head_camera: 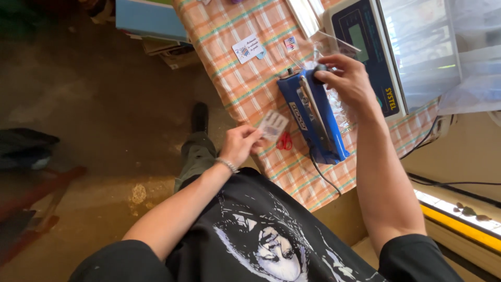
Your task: Packaging small printed photos into plastic bags and sealing them using a manual heat sealer
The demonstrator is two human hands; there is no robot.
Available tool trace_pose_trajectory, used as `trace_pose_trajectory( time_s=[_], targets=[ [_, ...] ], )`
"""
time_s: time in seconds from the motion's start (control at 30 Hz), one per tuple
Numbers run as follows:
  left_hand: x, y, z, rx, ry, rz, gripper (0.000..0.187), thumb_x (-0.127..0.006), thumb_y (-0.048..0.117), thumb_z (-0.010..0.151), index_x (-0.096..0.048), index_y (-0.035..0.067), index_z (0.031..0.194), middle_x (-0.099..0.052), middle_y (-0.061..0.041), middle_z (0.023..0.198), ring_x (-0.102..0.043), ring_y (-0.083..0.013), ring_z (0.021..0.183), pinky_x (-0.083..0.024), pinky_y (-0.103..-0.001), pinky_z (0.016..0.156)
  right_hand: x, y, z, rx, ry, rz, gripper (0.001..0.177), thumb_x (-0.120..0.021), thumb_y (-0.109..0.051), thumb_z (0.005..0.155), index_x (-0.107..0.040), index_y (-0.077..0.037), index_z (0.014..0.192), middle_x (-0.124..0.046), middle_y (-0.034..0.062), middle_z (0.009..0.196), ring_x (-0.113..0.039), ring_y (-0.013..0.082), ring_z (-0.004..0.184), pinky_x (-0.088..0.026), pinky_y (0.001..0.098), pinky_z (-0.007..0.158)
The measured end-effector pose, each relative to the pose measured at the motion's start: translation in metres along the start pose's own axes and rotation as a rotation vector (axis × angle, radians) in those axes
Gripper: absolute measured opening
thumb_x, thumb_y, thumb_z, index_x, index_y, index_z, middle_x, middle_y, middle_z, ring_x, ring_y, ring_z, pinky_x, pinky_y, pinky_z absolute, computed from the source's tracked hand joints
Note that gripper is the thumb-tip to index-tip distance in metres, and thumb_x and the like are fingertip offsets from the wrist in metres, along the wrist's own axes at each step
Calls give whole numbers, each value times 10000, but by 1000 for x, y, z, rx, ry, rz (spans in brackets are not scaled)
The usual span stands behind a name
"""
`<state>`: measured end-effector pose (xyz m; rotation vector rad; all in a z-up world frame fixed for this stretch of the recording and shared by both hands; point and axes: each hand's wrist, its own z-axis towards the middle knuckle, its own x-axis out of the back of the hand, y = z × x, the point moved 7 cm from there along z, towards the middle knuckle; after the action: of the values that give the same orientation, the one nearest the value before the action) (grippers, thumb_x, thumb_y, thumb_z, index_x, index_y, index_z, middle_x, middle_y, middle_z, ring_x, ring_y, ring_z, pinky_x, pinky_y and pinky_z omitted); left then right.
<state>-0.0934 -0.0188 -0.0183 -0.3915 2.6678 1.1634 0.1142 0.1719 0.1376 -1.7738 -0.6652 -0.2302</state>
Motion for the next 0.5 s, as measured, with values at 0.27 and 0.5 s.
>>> trace_pose_trajectory(
  time_s=[0.27, 0.5],
  targets=[
    [71, -12, -29, -25, 99, 115, 225, -746, 209, 936, -764, -7, 997, -782, -218, 947, -782, -231, 776, -652, -287, 640, 11, 89, -19, -188, 19, 118, 214, -607, -310, 1065, -719, -129, 1083, -617, 84, 688, -635, 147, 584, -533, 279, 531],
    [78, -5, -28, -75, 110, 118, 224, -728, 215, 961, -760, -1, 1014, -783, -195, 975, -779, -218, 806, -653, -274, 649, -22, 44, -41, -262, -150, 322, 138, -724, -179, 984, -698, -60, 1049, -688, 73, 804, -689, 146, 631, -620, 308, 538]
  ],
)
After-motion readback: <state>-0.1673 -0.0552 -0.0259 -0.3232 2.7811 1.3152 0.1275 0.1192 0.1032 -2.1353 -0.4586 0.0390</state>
